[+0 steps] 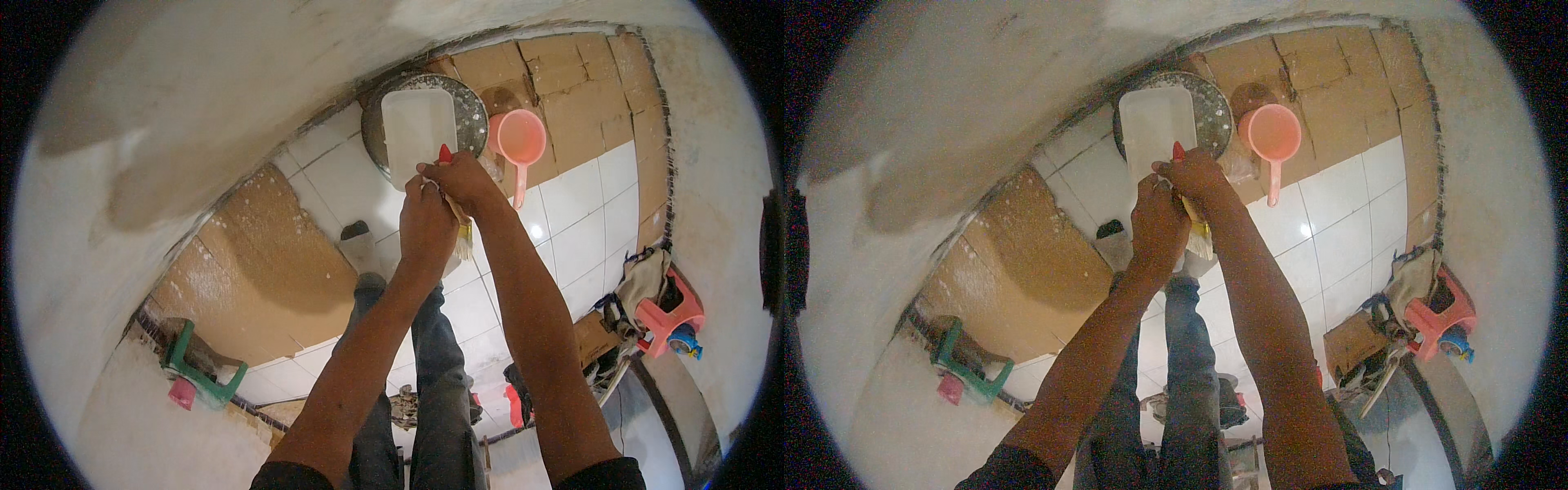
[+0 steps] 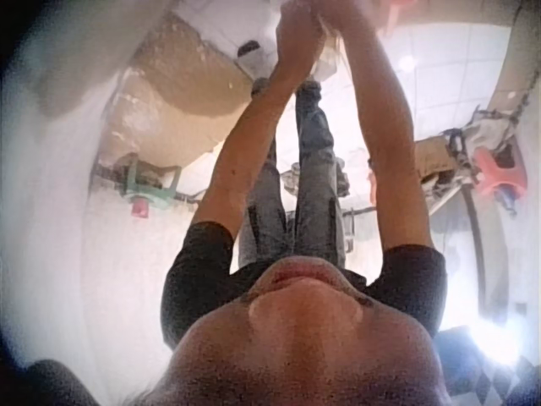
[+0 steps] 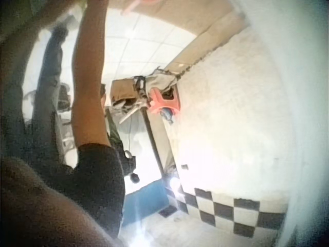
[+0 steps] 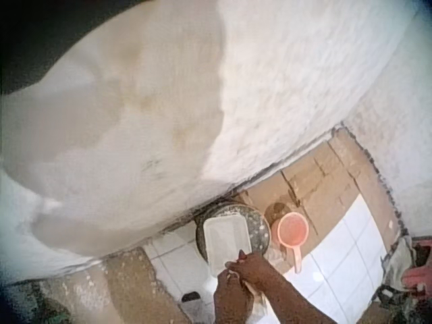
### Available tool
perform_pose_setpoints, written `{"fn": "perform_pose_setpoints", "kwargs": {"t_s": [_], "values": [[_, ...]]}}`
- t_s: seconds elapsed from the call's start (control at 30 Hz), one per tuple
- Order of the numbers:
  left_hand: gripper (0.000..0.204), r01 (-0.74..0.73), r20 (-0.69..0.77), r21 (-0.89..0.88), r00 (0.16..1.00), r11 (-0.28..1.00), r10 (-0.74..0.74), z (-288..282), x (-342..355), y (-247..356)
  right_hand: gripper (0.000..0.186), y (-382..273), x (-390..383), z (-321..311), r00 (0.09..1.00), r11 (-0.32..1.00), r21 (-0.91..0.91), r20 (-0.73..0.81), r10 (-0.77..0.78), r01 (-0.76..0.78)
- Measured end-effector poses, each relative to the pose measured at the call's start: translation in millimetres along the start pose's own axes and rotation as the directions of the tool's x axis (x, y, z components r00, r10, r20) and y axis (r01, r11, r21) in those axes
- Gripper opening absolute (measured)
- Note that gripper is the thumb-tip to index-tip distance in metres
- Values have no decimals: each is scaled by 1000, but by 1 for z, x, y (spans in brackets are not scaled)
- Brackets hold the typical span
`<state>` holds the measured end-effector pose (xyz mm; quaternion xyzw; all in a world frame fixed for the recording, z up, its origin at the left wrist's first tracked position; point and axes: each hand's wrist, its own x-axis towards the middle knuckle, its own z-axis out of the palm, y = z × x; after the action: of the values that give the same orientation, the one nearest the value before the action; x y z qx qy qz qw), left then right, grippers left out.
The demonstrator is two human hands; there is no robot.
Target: The person scoops white powder from a bag into a plastic container using a small scoop, then pours water from a pink pitcher into the container and stirs the mixture.
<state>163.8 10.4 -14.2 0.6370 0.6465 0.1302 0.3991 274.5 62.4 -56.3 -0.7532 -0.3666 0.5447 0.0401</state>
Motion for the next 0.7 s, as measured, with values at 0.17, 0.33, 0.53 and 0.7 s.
{"fn": "perform_pose_setpoints", "kwargs": {"t_s": [0.17,0.33,0.53,0.7], "values": [[27,-60,-71,-32,996,998,58,8,2,-3,46,9,3,2,998,996,64,-25,-55,57],[21,-49,-30,-18,998,999,49,17,6,-11,55,1,-1,4,995,991,-129,-84,-48,37],[15,-71,-54,-145,996,987,64,12,7,-5,52,-13,-12,1,987,977,-211,-149,-54,22],[14,-30,-76,-177,997,984,17,16,8,-11,52,-17,-14,5,984,972,-235,-166,-68,28]]}}
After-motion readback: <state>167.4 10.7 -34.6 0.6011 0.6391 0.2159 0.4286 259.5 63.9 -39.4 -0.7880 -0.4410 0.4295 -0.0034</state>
